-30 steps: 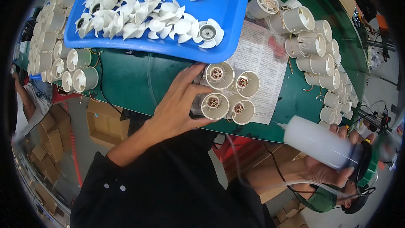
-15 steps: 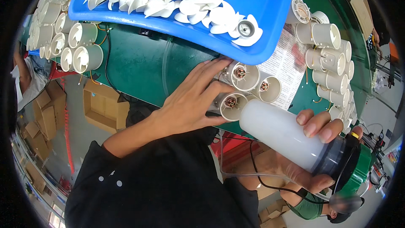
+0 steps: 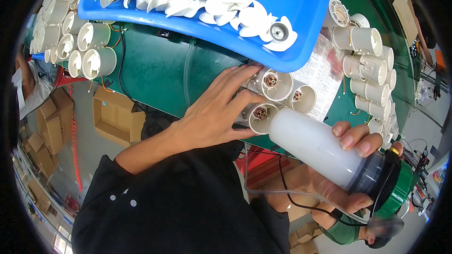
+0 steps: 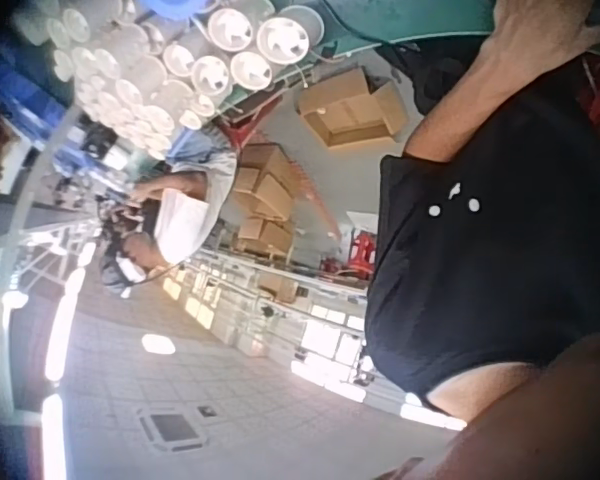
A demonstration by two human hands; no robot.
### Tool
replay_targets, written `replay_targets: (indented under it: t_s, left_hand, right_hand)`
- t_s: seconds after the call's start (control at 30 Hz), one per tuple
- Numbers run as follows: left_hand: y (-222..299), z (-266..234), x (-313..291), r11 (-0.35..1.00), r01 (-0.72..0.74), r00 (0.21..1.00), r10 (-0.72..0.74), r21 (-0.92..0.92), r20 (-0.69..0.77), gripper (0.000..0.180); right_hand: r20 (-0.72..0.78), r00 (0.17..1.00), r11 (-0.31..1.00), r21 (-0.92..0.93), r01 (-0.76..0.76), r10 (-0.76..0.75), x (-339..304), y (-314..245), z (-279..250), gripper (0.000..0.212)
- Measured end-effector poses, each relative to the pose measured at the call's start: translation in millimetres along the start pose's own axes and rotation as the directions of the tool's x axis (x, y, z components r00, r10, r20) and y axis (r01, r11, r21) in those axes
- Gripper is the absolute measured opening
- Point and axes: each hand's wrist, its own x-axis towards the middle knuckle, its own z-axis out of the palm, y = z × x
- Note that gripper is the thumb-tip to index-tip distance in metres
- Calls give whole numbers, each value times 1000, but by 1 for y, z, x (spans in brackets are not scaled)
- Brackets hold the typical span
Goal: Assembling plastic cooling fan components on a factory production line.
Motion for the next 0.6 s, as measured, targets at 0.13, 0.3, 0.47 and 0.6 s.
replay_targets:
  t_s: [0.13,0.3,0.47,0.6]
  left_hand:
    - [0,0,0,1000,-1,1000,1,0,-3,63]
    - [0,1,-1,1000,-8,1000,8,-4,-4,63]
    - [0,0,-1,1000,-8,1000,8,-1,-2,64]
    - [0,1,-1,1000,-6,1000,6,3,-8,63]
  right_hand:
    - [10,1000,1000,-13,11,-11,1,1,-1,99]
    - [-45,999,996,-91,15,-19,-1,-1,7,99]
    - [-67,998,991,-136,7,-16,0,-1,8,98]
    - [-6,1000,998,-70,2,-2,1,-1,4,96]
